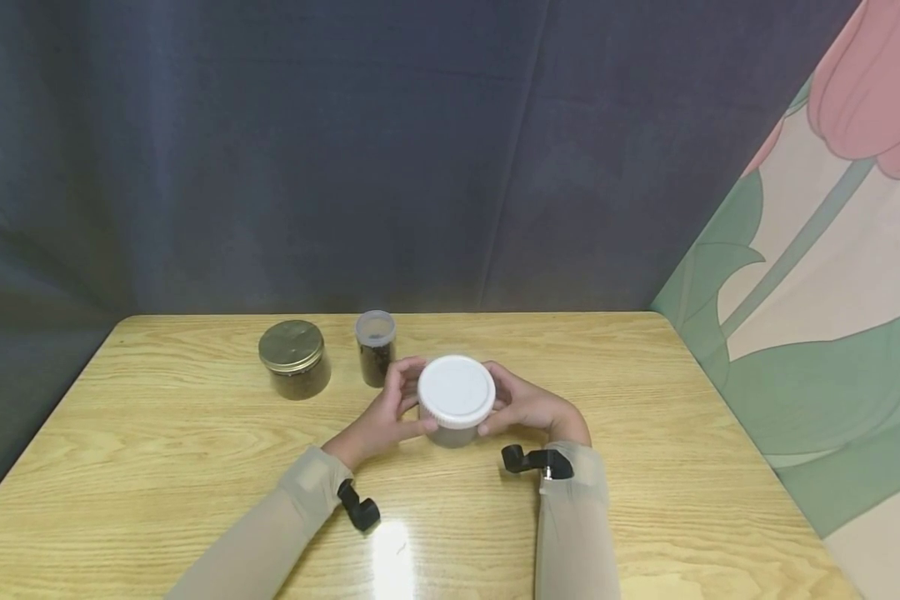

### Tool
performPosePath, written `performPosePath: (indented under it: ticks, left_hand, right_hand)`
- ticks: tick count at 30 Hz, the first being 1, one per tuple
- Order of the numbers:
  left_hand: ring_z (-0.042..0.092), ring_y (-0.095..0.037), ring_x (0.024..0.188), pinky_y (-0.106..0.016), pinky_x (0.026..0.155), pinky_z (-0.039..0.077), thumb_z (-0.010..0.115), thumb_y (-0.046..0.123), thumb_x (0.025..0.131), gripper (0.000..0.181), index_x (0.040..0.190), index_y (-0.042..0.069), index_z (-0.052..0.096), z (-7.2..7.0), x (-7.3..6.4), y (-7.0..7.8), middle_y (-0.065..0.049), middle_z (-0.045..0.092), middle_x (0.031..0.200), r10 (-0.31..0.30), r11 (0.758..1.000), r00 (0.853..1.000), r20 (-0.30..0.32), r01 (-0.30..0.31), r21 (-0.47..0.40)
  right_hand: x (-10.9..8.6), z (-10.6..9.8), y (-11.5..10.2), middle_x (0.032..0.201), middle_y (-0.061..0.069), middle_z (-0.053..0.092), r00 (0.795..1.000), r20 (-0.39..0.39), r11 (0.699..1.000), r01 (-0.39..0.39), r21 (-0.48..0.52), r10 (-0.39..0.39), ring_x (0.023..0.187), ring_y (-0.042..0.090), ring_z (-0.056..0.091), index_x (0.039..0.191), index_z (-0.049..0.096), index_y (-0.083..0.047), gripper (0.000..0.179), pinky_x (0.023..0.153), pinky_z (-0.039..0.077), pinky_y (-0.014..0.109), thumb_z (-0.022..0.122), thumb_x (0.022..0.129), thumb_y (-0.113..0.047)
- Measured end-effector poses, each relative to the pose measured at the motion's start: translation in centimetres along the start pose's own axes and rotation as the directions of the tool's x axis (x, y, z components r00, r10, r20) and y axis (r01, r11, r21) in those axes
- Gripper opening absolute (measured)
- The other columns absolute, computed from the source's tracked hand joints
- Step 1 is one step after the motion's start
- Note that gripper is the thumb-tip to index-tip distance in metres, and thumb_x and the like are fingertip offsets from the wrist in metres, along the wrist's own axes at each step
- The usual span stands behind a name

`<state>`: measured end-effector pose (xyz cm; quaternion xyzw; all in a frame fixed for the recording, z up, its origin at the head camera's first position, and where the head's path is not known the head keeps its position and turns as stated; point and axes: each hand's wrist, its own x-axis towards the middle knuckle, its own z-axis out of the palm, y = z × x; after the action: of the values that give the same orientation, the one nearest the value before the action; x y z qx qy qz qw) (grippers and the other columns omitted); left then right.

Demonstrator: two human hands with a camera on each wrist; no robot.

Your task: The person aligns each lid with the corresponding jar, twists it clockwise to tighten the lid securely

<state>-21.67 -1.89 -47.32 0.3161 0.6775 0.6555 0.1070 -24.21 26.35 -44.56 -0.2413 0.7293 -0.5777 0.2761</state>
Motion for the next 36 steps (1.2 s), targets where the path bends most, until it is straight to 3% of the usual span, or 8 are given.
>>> performPosePath:
  ticks: [10, 18, 31, 36]
  left_hand:
    - [0.041, -0.031, 0.135, -0.039, 0.115, 0.038, 0.08, 0.023, 0.09, 0.084, 0.145, 0.004, 0.019, 0.11, 0.11, -0.04, -0.018, 0.033, 0.147, -0.02, 0.999, 0.999, -0.03, 0.021, 0.04]
    - [0.04, -0.032, 0.138, -0.042, 0.116, 0.038, 0.073, 0.028, 0.094, 0.08, 0.149, 0.005, 0.021, -0.04, 0.16, -0.33, -0.017, 0.034, 0.151, 0.028, 0.998, 1.0, -0.007, -0.028, 0.058]
    - [0.036, -0.037, 0.141, -0.043, 0.116, 0.038, 0.055, 0.015, 0.098, 0.072, 0.159, 0.002, 0.017, -0.16, 0.21, -0.3, -0.023, 0.025, 0.155, 0.041, 0.996, 0.999, 0.021, -0.043, 0.075]
    - [0.035, -0.036, 0.141, -0.046, 0.116, 0.037, 0.061, 0.026, 0.099, 0.078, 0.156, 0.004, 0.014, -0.16, 0.21, -0.3, -0.022, 0.026, 0.155, 0.053, 0.998, 0.998, 0.023, -0.053, 0.032]
  right_hand:
    - [0.09, -0.07, 0.08, 0.15, 0.015, 0.042, 1.0, -0.001, 1.0, 0.0, -0.003, 0.0, 0.137, 0.028, 0.041, 0.15, 0.035, -0.009, 0.091, 0.112, 0.035, 0.043, 0.088, 0.076, -0.004]
    - [0.0, -0.09, 0.14, 0.151, 0.016, 0.041, 1.0, -0.014, 1.0, -0.015, -0.011, 0.014, 0.136, 0.027, 0.041, 0.151, 0.033, -0.007, 0.092, 0.112, 0.035, 0.043, 0.088, 0.076, -0.004]
    - [-0.09, -0.05, -0.03, 0.15, 0.014, 0.041, 1.0, -0.013, 1.0, -0.018, -0.01, 0.018, 0.137, 0.028, 0.04, 0.149, 0.036, -0.01, 0.09, 0.113, 0.033, 0.046, 0.088, 0.076, -0.003]
    - [-0.09, -0.04, -0.08, 0.15, 0.013, 0.042, 1.0, -0.01, 1.0, -0.017, -0.01, 0.016, 0.136, 0.028, 0.041, 0.148, 0.037, -0.012, 0.089, 0.112, 0.035, 0.044, 0.088, 0.076, -0.004]
